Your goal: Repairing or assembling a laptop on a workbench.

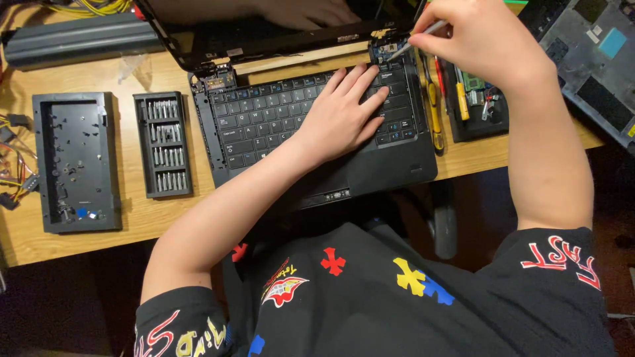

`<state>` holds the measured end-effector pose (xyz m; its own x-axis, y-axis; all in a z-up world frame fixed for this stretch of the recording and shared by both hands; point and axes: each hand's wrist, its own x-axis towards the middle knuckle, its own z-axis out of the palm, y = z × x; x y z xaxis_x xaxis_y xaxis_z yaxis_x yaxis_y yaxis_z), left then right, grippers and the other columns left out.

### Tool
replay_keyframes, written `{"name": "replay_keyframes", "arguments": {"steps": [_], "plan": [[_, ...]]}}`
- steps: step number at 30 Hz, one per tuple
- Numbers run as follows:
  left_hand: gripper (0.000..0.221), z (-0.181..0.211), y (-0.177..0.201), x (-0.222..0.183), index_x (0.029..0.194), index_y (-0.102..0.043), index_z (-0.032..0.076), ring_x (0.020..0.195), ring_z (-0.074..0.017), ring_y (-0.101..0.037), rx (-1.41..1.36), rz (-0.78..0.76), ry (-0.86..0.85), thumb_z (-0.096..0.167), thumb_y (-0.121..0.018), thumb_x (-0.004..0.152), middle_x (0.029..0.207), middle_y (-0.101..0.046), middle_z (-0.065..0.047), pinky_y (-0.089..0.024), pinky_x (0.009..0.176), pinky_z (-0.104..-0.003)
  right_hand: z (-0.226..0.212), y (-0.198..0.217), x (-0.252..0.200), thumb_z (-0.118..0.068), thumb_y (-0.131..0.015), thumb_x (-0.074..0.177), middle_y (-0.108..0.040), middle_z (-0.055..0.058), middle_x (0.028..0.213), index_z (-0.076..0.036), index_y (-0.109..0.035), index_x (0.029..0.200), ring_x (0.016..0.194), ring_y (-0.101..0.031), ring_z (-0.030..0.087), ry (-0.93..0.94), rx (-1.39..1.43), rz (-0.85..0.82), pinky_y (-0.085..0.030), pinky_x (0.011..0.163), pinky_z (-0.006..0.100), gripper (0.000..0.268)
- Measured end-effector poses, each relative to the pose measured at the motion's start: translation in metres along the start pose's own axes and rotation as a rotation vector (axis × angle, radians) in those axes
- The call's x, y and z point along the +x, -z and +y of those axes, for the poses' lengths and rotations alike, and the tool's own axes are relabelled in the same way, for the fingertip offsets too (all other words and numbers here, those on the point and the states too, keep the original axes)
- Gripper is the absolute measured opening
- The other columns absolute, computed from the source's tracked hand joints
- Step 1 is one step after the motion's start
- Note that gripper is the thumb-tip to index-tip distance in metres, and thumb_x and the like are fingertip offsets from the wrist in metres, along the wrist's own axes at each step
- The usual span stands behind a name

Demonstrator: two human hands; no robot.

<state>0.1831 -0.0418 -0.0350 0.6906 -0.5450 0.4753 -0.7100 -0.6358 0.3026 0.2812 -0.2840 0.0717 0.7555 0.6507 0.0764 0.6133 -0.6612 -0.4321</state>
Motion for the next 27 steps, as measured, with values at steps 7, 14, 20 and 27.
{"name": "replay_keyframes", "arguments": {"steps": [7, 14, 20, 27], "plan": [[0.048, 0.000, -0.004, -0.002, 0.135, -0.061, 0.004, 0.141, -0.0398, -0.042, 0.005, 0.021, 0.007, 0.033, -0.070, 0.098, 0.148, -0.049, -0.024, -0.033, 0.120, -0.053, 0.012, -0.005, 0.001, -0.014, -0.074, 0.104, -0.076, 0.013, 0.099, 0.002, -0.073, 0.109, 0.098, -0.076, 0.023, 0.003, -0.036, 0.014, -0.059, 0.082, 0.032, 0.017], [0.049, 0.000, -0.007, -0.002, 0.135, -0.061, 0.004, 0.141, -0.0406, -0.042, 0.003, 0.007, 0.014, 0.033, -0.071, 0.097, 0.148, -0.048, -0.024, -0.032, 0.119, -0.055, -0.003, 0.000, 0.004, -0.020, -0.075, 0.106, -0.076, 0.013, 0.098, -0.001, -0.075, 0.111, 0.094, -0.075, 0.024, -0.011, -0.119, 0.051, -0.058, 0.079, 0.034, 0.020], [0.048, 0.001, -0.005, -0.002, 0.136, -0.061, 0.004, 0.141, -0.0406, -0.042, 0.003, 0.007, 0.018, 0.033, -0.070, 0.098, 0.149, -0.048, -0.024, -0.032, 0.120, -0.055, 0.014, -0.008, 0.010, -0.022, -0.073, 0.109, -0.076, 0.013, 0.101, 0.000, -0.073, 0.113, 0.094, -0.075, 0.024, -0.031, -0.080, 0.065, -0.057, 0.079, 0.035, 0.022], [0.048, 0.001, -0.004, -0.002, 0.136, -0.061, 0.005, 0.142, -0.0399, -0.042, 0.000, 0.013, 0.016, 0.034, -0.070, 0.099, 0.149, -0.048, -0.024, -0.032, 0.120, -0.054, 0.017, -0.012, 0.013, -0.022, -0.073, 0.109, -0.077, 0.012, 0.099, -0.001, -0.075, 0.114, 0.095, -0.075, 0.023, 0.000, -0.149, 0.028, -0.058, 0.080, 0.035, 0.021]]}}
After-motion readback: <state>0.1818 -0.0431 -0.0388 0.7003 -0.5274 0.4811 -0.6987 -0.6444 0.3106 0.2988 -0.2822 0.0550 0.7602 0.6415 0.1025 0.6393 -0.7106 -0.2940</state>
